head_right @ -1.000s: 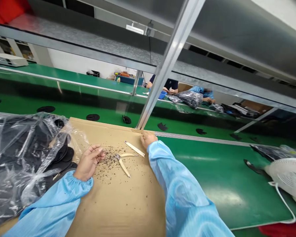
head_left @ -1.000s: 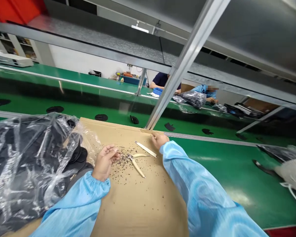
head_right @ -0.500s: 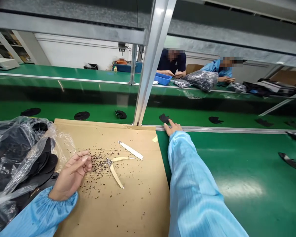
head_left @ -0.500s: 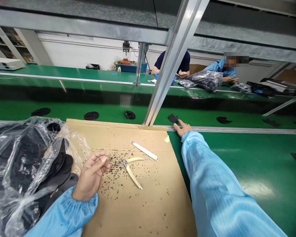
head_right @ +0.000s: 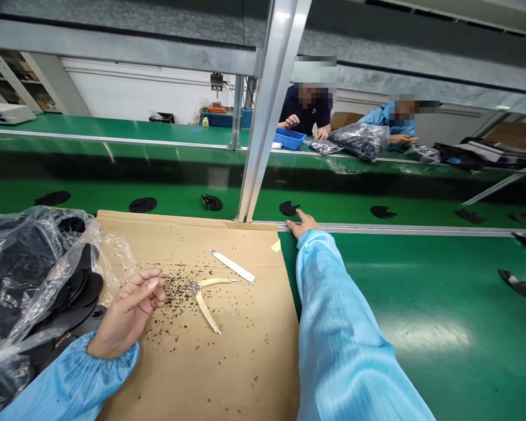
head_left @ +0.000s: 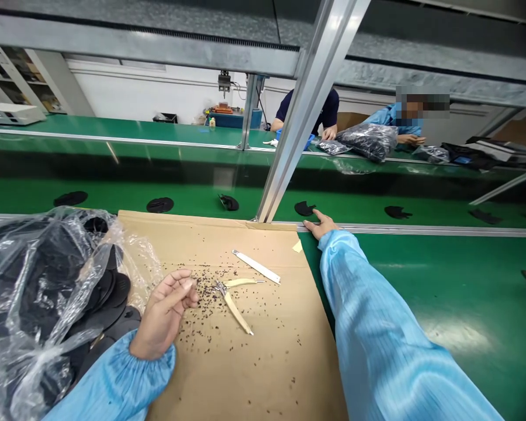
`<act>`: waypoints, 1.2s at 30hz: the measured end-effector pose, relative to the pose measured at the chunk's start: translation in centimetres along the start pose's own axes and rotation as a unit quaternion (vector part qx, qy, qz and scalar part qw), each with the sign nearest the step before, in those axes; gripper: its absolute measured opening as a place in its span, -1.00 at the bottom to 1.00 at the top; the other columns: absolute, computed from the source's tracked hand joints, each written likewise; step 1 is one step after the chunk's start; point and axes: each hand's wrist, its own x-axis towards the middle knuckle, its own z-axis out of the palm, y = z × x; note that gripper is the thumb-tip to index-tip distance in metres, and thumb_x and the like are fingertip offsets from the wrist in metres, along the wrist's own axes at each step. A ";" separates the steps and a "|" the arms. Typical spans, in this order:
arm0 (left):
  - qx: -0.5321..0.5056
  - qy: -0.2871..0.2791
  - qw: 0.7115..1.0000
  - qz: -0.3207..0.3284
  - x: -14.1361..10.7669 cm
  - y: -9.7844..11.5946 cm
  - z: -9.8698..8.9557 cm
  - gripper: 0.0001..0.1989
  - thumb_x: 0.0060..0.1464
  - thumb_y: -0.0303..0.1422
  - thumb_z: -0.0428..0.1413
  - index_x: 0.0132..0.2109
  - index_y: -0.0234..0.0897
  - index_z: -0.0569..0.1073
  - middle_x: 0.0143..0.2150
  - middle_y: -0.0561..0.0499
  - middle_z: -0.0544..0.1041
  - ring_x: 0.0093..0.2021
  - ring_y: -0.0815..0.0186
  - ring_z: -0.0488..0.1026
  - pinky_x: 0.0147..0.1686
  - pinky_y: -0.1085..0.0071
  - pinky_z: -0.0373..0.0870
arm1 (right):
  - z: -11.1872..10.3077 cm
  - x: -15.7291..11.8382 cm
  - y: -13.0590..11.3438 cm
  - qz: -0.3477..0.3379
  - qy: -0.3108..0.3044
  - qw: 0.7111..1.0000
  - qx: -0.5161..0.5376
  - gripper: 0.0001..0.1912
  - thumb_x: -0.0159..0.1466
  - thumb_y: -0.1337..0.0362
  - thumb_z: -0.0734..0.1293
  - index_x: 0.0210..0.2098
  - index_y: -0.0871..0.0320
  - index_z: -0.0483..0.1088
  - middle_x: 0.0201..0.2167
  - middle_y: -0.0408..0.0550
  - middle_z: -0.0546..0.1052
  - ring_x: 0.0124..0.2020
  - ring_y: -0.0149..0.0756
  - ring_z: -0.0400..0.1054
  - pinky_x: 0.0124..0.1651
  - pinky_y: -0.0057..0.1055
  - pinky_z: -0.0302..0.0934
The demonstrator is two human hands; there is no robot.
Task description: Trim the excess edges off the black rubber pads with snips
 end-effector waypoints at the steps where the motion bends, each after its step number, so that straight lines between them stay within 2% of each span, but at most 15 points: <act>1: 0.002 -0.003 1.000 -0.003 0.0 0.0 0.0 -0.61 -0.19 -0.30 0.37 -0.19 -0.29 0.46 -0.35 0.04 0.50 -0.46 0.40 0.43 -0.48 0.50 0.40 | 0.2 0.1 -0.4 -0.005 -0.003 1.000 0.012 -0.36 0.19 0.09 0.37 0.24 0.06 0.27 0.18 0.11 0.34 0.21 0.03 0.19 0.27 -0.05 0.04; 6: 0.009 -0.013 1.000 -0.019 -0.1 -0.1 0.0 -0.61 -0.17 -0.29 0.37 -0.17 -0.29 0.46 -0.34 0.03 0.50 -0.45 0.40 0.43 -0.47 0.49 0.41 | 1.4 1.0 -0.9 -0.012 0.003 0.997 0.075 -0.56 0.15 0.18 0.39 0.03 0.06 0.49 0.11 0.04 0.43 0.17 -0.01 0.25 0.28 -0.09 0.03; 9: 0.007 -0.013 1.000 -0.017 -0.1 -0.1 -0.1 -0.60 -0.18 -0.28 0.37 -0.17 -0.30 0.46 -0.34 0.03 0.50 -0.45 0.40 0.43 -0.48 0.49 0.41 | 1.7 1.2 -0.2 0.004 0.038 0.991 0.130 -0.58 0.11 0.21 0.40 -0.03 0.13 0.52 0.06 0.05 0.47 0.12 -0.04 0.31 0.24 -0.14 0.11; 12: 0.007 -0.018 1.000 -0.016 -0.1 -0.1 -0.2 -0.60 -0.17 -0.30 0.36 -0.16 -0.31 0.45 -0.33 0.03 0.50 -0.45 0.41 0.43 -0.48 0.49 0.42 | 1.6 0.7 0.6 0.034 0.087 0.976 0.198 -0.57 0.15 0.16 0.35 -0.03 0.21 0.50 -0.05 0.08 0.53 -0.01 -0.09 0.40 0.11 -0.18 0.25; 15: 0.005 -0.028 1.000 -0.009 0.0 -0.1 -0.3 -0.60 -0.15 -0.30 0.35 -0.15 -0.32 0.44 -0.32 0.03 0.50 -0.45 0.41 0.44 -0.47 0.49 0.42 | 1.1 -1.3 0.6 0.074 0.131 0.952 0.268 -0.53 0.15 0.10 0.33 -0.03 0.25 0.49 -0.23 0.08 0.58 -0.19 -0.15 0.45 -0.04 -0.22 0.34; 19: 0.003 -0.045 0.999 0.001 -0.1 0.0 -0.3 -0.56 -0.17 -0.30 0.35 -0.14 -0.33 0.42 -0.33 0.04 0.50 -0.45 0.41 0.45 -0.48 0.50 0.42 | 0.0 -6.0 -1.0 0.107 0.164 0.914 0.355 -0.49 0.10 0.06 0.35 -0.05 0.29 0.47 -0.34 0.05 0.57 -0.28 -0.20 0.46 -0.17 -0.27 0.37; 24: 0.011 -0.063 0.998 0.018 -0.3 0.2 -0.3 -0.50 -0.21 -0.27 0.37 -0.13 -0.35 0.39 -0.35 0.05 0.50 -0.47 0.43 0.45 -0.51 0.53 0.40 | -2.7 -13.7 -5.1 0.084 0.138 0.895 0.417 -0.49 0.15 0.01 0.32 -0.07 0.29 0.45 -0.28 0.14 0.57 -0.31 -0.20 0.47 -0.31 -0.30 0.37; 28: 0.019 -0.093 0.995 0.027 -0.7 0.2 -0.5 -0.47 -0.21 -0.26 0.38 -0.10 -0.35 0.38 -0.30 0.02 0.51 -0.45 0.42 0.46 -0.50 0.53 0.41 | -4.0 -21.1 -10.9 0.001 0.083 0.895 0.438 -0.56 0.18 0.00 0.34 -0.06 0.13 0.48 -0.18 0.05 0.57 -0.20 -0.19 0.47 -0.12 -0.20 0.39; 30: 0.013 -0.122 0.992 0.020 -0.9 0.3 -0.5 -0.46 -0.18 -0.25 0.37 -0.06 -0.32 0.37 -0.22 -0.02 0.52 -0.40 0.39 0.50 -0.45 0.49 0.45 | -3.5 -24.9 -14.6 -0.078 0.024 0.891 0.447 -0.60 0.22 0.01 0.33 -0.07 0.11 0.50 -0.11 0.03 0.56 -0.11 -0.18 0.45 0.02 -0.13 0.34; 32: 0.000 -0.162 0.987 0.005 -1.1 0.3 -0.5 -0.46 -0.14 -0.25 0.36 -0.02 -0.30 0.37 -0.14 -0.06 0.53 -0.32 0.34 0.52 -0.37 0.44 0.49 | -2.4 -28.4 -18.1 -0.136 -0.016 0.882 0.452 -0.67 0.22 0.05 0.35 -0.14 0.10 0.53 -0.12 -0.01 0.56 -0.08 -0.19 0.44 0.06 -0.15 0.33; 33: -0.009 -0.176 0.984 -0.001 -1.1 0.3 -0.5 -0.47 -0.13 -0.25 0.35 -0.03 -0.31 0.38 -0.13 -0.08 0.54 -0.29 0.32 0.53 -0.34 0.42 0.50 | -1.7 -29.9 -19.5 -0.186 -0.032 0.871 0.453 -0.70 0.26 0.09 0.32 -0.13 0.11 0.53 -0.12 0.00 0.55 -0.06 -0.20 0.43 0.06 -0.17 0.33; 36: -0.041 -0.157 0.987 0.009 -0.8 0.3 -0.6 -0.55 -0.16 -0.28 0.37 -0.14 -0.36 0.43 -0.19 -0.10 0.56 -0.23 0.26 0.53 -0.32 0.43 0.49 | -0.4 -32.6 -21.9 -0.296 -0.048 0.854 0.425 -0.76 0.32 0.20 0.26 -0.15 0.12 0.53 -0.13 0.02 0.52 -0.09 -0.25 0.42 0.00 -0.26 0.35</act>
